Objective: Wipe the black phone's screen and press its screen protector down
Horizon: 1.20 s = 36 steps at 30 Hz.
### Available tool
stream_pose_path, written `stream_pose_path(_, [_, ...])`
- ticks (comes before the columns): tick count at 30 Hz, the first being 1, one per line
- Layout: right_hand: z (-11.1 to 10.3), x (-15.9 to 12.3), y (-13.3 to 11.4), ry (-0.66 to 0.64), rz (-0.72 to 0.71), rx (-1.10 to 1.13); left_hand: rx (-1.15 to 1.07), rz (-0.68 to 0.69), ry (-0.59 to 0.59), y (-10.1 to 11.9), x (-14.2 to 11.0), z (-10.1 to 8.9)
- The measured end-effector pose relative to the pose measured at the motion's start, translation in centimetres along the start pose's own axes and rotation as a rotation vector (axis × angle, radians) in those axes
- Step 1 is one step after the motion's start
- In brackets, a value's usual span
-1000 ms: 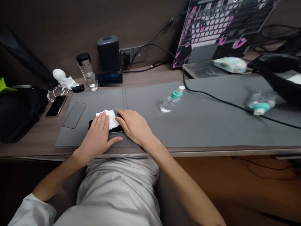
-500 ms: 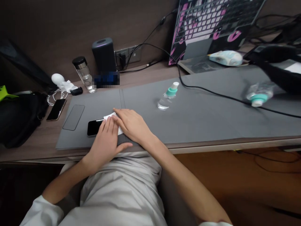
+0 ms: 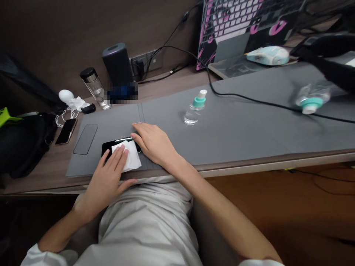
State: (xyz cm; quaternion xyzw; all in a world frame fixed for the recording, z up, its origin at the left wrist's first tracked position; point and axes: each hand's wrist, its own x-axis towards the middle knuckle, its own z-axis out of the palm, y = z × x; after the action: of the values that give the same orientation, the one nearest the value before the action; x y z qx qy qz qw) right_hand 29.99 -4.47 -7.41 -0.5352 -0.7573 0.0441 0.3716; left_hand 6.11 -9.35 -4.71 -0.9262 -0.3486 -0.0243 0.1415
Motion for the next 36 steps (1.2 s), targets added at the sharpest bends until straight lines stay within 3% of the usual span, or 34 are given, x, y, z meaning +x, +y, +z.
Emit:
stream_pose_path(9, [0.1,-0.2,0.1,-0.064,-0.036,0.003,0.037,-0.203,-0.069,-1.7,-2.3,-0.3])
stream_pose_path(17, [0.0,-0.3,0.0,-0.047,-0.094,-0.016,-0.081,-0.239,-0.071,-2.9,0.3,0.7])
stream_pose_path(22, [0.1,-0.4,0.2,-0.008,-0.078,0.006,-0.077,-0.28,-0.048,-0.9,4.1,1.3])
stream_pose_path(26, [0.0,-0.5,0.4,0.033,-0.041,0.05,-0.097,-0.225,-0.042,1.4,6.2,1.3])
stream_pose_path(30, [-0.1,-0.6,0.7,0.088,0.019,0.111,-0.111,-0.165,-0.066,2.5,6.8,1.2])
stream_pose_path(36, [0.1,-0.6,0.5,0.027,0.028,0.156,-0.124,-0.098,-0.046,2.5,6.8,1.2])
